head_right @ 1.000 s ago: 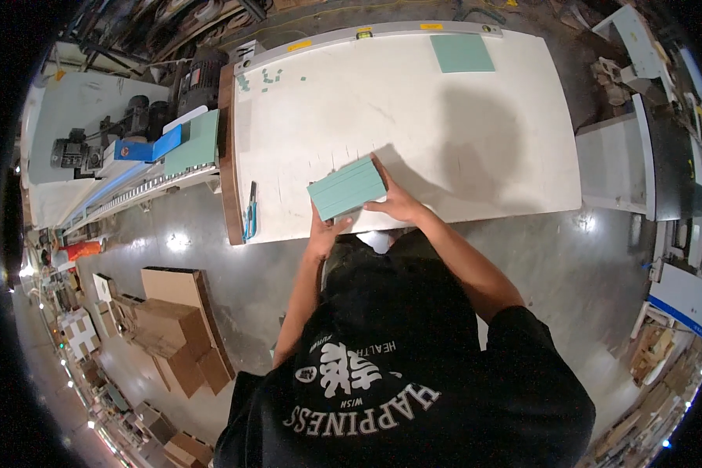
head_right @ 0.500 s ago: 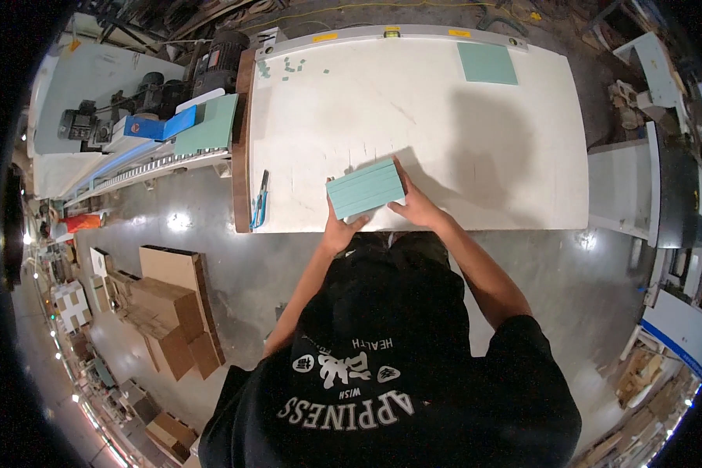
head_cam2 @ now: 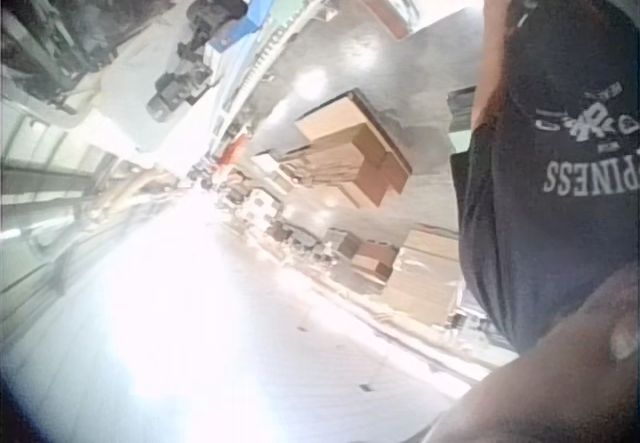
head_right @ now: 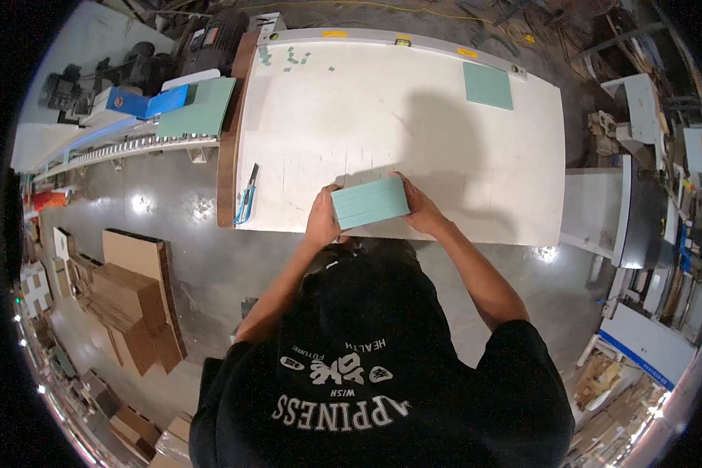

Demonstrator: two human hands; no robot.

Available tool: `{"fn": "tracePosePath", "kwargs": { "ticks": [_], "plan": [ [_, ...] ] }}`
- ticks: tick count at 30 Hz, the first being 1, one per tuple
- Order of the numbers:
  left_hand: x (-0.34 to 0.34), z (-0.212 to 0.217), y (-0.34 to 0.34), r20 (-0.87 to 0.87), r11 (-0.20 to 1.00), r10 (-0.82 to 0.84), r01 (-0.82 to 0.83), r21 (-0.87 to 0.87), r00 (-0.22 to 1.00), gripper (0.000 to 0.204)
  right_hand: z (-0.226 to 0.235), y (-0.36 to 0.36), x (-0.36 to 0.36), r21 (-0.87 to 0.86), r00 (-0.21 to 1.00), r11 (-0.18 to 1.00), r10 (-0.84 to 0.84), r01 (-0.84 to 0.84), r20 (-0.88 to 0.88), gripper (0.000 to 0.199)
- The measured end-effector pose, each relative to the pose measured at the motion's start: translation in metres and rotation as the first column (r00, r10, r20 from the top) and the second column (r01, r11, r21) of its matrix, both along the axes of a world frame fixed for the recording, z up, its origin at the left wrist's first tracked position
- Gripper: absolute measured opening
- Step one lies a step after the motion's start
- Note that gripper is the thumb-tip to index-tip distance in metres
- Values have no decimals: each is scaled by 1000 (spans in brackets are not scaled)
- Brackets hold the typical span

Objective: The person is stacking and organizing green foam blocks on a workbench and then moving them to a larger arrangement on the factory floor.

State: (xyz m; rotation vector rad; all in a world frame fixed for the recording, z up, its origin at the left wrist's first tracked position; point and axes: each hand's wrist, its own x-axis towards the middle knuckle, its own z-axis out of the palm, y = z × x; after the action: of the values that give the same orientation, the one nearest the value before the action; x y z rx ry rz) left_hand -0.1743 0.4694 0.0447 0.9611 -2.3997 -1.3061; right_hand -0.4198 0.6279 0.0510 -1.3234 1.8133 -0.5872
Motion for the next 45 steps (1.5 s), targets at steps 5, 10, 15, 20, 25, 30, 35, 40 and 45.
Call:
{"fn": "tracePosePath", "kwargs": {
  "ticks": [5,10,15,20,25,30,35,40,45],
  "plan": [
    [3,-12,-9,-25,998,-49,48,-48,998,75,14,-10,1,116,999,992,-42,41,10,90],
    [16,-36,-3,11,998,-37,36,58,999,71,-2,-8,-2,3,1000,1000,-9,9,28,80],
    [39,31,29,139,958,122,-153,242,983,86,20,-13,-11,42,968,994,87,-100,235,84],
    [97,48,83,-85,888,362,-316,334,928,95,35,-50,24,0,829,939,304,-344,470,87],
    [164,66,132,-179,759,612,-509,406,770,109,69,-105,103,-186,676,750,655,-634,338,92],
    [227,85,166,-240,468,875,-611,638,421,110,92,-163,212,-198,444,553,797,-809,410,88],
    [295,79,198,-359,323,931,-597,735,62,102,122,-166,339,-132,367,525,732,-841,574,80],
    [375,73,248,-446,258,869,-572,779,-216,97,130,-151,470,-100,244,350,804,-931,542,80],
    [454,61,304,-420,64,830,-684,726,-368,96,136,-120,609,-10,111,144,803,-990,585,81]
  ]
}}
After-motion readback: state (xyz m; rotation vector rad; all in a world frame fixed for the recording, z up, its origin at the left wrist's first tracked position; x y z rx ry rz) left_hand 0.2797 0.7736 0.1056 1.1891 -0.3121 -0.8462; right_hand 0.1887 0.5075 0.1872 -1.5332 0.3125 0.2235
